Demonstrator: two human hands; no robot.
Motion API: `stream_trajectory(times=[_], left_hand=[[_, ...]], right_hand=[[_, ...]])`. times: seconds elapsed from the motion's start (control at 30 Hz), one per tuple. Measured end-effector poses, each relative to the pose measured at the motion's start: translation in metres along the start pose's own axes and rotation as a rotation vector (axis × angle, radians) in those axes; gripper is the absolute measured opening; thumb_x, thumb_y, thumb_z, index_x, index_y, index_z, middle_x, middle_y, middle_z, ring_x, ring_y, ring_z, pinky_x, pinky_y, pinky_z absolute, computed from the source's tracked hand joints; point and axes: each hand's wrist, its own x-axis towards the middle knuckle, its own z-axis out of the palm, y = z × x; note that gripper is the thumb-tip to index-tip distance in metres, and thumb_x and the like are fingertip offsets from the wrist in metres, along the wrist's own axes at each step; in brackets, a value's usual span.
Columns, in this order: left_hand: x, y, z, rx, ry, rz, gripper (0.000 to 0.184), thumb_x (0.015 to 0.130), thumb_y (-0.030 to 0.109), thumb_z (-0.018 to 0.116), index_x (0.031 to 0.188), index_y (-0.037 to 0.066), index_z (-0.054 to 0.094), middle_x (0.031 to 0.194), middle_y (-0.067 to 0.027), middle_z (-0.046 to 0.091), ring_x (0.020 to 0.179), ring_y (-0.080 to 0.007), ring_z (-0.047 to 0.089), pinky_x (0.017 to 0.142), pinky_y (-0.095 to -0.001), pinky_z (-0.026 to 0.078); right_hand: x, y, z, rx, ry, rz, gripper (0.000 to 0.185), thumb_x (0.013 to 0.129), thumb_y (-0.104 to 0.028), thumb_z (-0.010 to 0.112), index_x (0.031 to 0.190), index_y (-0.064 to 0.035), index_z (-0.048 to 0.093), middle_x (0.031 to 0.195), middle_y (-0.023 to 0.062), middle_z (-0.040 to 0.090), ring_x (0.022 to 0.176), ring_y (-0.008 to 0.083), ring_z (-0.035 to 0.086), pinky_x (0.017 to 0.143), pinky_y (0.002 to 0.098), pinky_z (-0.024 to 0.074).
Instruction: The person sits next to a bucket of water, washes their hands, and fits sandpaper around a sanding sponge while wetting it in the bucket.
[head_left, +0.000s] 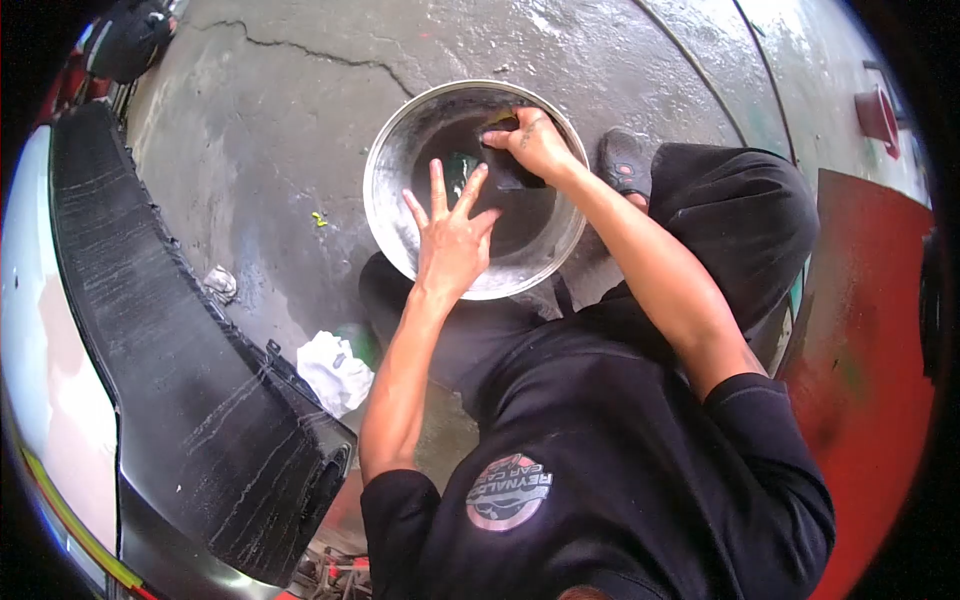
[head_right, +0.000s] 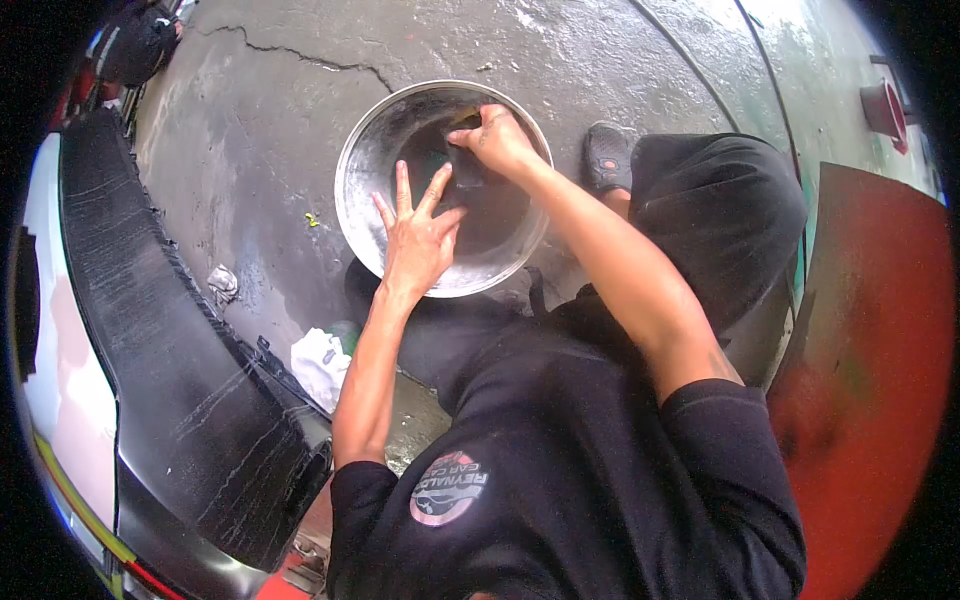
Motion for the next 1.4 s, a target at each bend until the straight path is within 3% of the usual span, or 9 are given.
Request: stream_trajectory(times=[0.13, 0.33, 0.5, 0.7, 1.03, 1.13, 1.27, 1.3, 1.4], left_hand=[[-0.005, -0.008, -0.011, 0.038, -0.071, -0.059, 0.020, 0.079, 0.006, 0.069, 0.094, 0.014, 0.079, 0.147, -0.0142, 0.052, 0.154, -0.0514, 0.007, 0.111, -0.0845, 0.011], [-0.005, -0.006, -0.010, 0.132, -0.100, 0.006, 0.018, 0.075, 0.002, 0.067, 0.086, 0.010, 0.078, 0.133, -0.0161, 0.060, 0.156, -0.0479, 0.006, 0.112, -0.0839, 0.008], [-0.008, 0.003, -0.015, -0.060, -0.044, -0.020, 0.033, 0.081, 0.002, 0.066, 0.107, 0.018, 0.080, 0.165, -0.0031, 0.033, 0.155, -0.0479, 0.005, 0.113, -0.0824, 0.011], [-0.010, -0.007, -0.016, -0.116, -0.008, -0.045, 0.036, 0.081, 0.001, 0.065, 0.110, 0.018, 0.079, 0.163, -0.0061, 0.036, 0.155, -0.0485, 0.005, 0.115, -0.0798, 0.013], [-0.015, -0.007, -0.015, 0.103, -0.138, 0.134, 0.041, 0.075, 0.000, 0.066, 0.108, 0.021, 0.079, 0.154, -0.0046, 0.050, 0.157, -0.0434, 0.006, 0.116, -0.0802, 0.008], [-0.012, -0.006, -0.013, -0.011, -0.101, 0.094, 0.041, 0.075, -0.002, 0.063, 0.106, 0.020, 0.079, 0.154, -0.0063, 0.051, 0.156, -0.0445, 0.008, 0.117, -0.0784, 0.009], [-0.014, -0.014, -0.013, -0.297, -0.025, -0.044, 0.041, 0.073, -0.005, 0.057, 0.098, 0.017, 0.080, 0.156, -0.0102, 0.048, 0.156, -0.0472, 0.009, 0.117, -0.0766, 0.012], [-0.013, -0.014, -0.013, -0.341, 0.009, -0.060, 0.038, 0.072, -0.007, 0.053, 0.092, 0.011, 0.080, 0.142, -0.0150, 0.057, 0.153, -0.0474, 0.020, 0.121, -0.0665, 0.017], [-0.011, -0.029, -0.003, -0.613, -0.093, -0.030, 0.035, 0.072, -0.006, 0.057, 0.089, 0.013, 0.080, 0.127, -0.0166, 0.062, 0.155, -0.0480, 0.012, 0.122, -0.0662, 0.016]], right_hand=[[-0.027, -0.036, 0.002, -0.131, -0.405, -0.316, 0.033, 0.083, -0.016, 0.080, 0.109, 0.0027, 0.072, 0.098, 0.0115, 0.076, 0.090, 0.0151, 0.067, 0.085, 0.0339, 0.0521], [-0.021, 0.003, 0.023, -0.130, -0.233, -0.068, 0.030, 0.079, -0.014, 0.082, 0.103, 0.0023, 0.075, 0.089, 0.0096, 0.076, 0.083, 0.0144, 0.067, 0.080, 0.0330, 0.0518], [-0.008, -0.020, -0.002, 0.089, -0.154, -0.005, 0.029, 0.084, -0.011, 0.079, 0.110, 0.0012, 0.074, 0.092, 0.0093, 0.076, 0.078, 0.0145, 0.070, 0.074, 0.0347, 0.0564], [-0.030, -0.048, -0.009, -0.049, -0.362, -0.220, 0.028, 0.083, -0.015, 0.081, 0.105, 0.0019, 0.074, 0.093, 0.0062, 0.075, 0.082, 0.0110, 0.066, 0.079, 0.0293, 0.0532], [-0.010, 0.006, 0.008, -0.125, -0.260, 0.186, 0.031, 0.073, -0.008, 0.079, 0.102, 0.0021, 0.074, 0.090, 0.0110, 0.074, 0.079, 0.0187, 0.069, 0.076, 0.0317, 0.0537], [0.001, 0.015, 0.007, -0.409, -0.155, -0.048, 0.045, 0.074, -0.020, 0.086, 0.111, 0.0006, 0.073, 0.096, 0.0114, 0.075, 0.087, 0.0188, 0.069, 0.083, 0.0338, 0.0539], [-0.032, -0.063, -0.016, -0.150, -0.284, -0.175, 0.031, 0.083, -0.017, 0.081, 0.107, 0.0008, 0.074, 0.091, 0.0059, 0.076, 0.083, 0.0116, 0.066, 0.079, 0.0301, 0.0527], [-0.028, -0.054, -0.010, -0.108, -0.360, -0.209, 0.032, 0.083, -0.018, 0.082, 0.107, 0.0006, 0.074, 0.091, 0.0066, 0.076, 0.083, 0.0116, 0.066, 0.079, 0.0307, 0.0526], [-0.039, -0.041, 0.015, -0.270, -0.423, -0.338, 0.032, 0.078, -0.016, 0.084, 0.103, 0.0014, 0.074, 0.087, 0.0116, 0.075, 0.082, 0.0131, 0.065, 0.077, 0.0335, 0.0518]])
